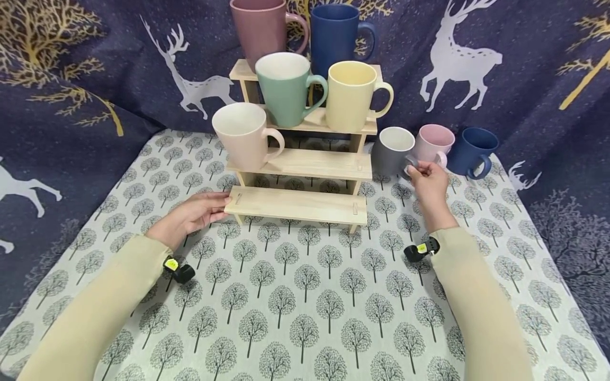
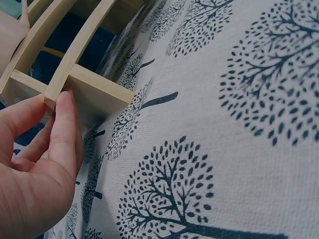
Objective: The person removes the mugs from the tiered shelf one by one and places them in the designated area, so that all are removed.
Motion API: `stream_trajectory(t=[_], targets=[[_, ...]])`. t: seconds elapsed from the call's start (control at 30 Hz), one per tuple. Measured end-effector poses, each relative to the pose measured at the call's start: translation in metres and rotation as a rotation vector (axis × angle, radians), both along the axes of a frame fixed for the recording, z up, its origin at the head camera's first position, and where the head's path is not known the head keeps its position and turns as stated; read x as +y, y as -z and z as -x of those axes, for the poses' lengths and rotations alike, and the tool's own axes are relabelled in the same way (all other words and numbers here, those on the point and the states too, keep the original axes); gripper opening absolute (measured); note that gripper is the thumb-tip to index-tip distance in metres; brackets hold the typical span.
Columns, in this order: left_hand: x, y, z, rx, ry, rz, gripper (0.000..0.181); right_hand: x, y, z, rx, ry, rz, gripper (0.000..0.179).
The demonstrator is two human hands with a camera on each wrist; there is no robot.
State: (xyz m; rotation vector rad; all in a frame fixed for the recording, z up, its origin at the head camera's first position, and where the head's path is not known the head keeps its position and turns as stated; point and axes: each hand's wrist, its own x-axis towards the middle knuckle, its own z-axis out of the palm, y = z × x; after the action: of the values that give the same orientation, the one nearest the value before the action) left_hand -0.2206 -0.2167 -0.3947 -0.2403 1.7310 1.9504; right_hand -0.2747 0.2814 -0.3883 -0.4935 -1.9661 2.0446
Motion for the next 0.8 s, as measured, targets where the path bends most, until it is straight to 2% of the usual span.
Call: stream_trajectory(t=[0.23, 0.43, 0.8], targets=[[0.000, 0.000, 0.000, -0.008, 0.008, 0.007, 0.060, -0.007, 0.002, 0.013, -0.028, -0.007, -0.016, 0.024], [0.000, 0.000, 0.001, -0.004, 0.011, 0.010, 0.060, -0.012, 0.004, 0.021, -0.059, -0.004, -0.098, 0.022], [-0.001, -0.001, 0.000, -0.005, 0.009, -0.011, 0.060, -0.016, 0.008, 0.034, -0.077, 0.032, 0.025, 0.023]])
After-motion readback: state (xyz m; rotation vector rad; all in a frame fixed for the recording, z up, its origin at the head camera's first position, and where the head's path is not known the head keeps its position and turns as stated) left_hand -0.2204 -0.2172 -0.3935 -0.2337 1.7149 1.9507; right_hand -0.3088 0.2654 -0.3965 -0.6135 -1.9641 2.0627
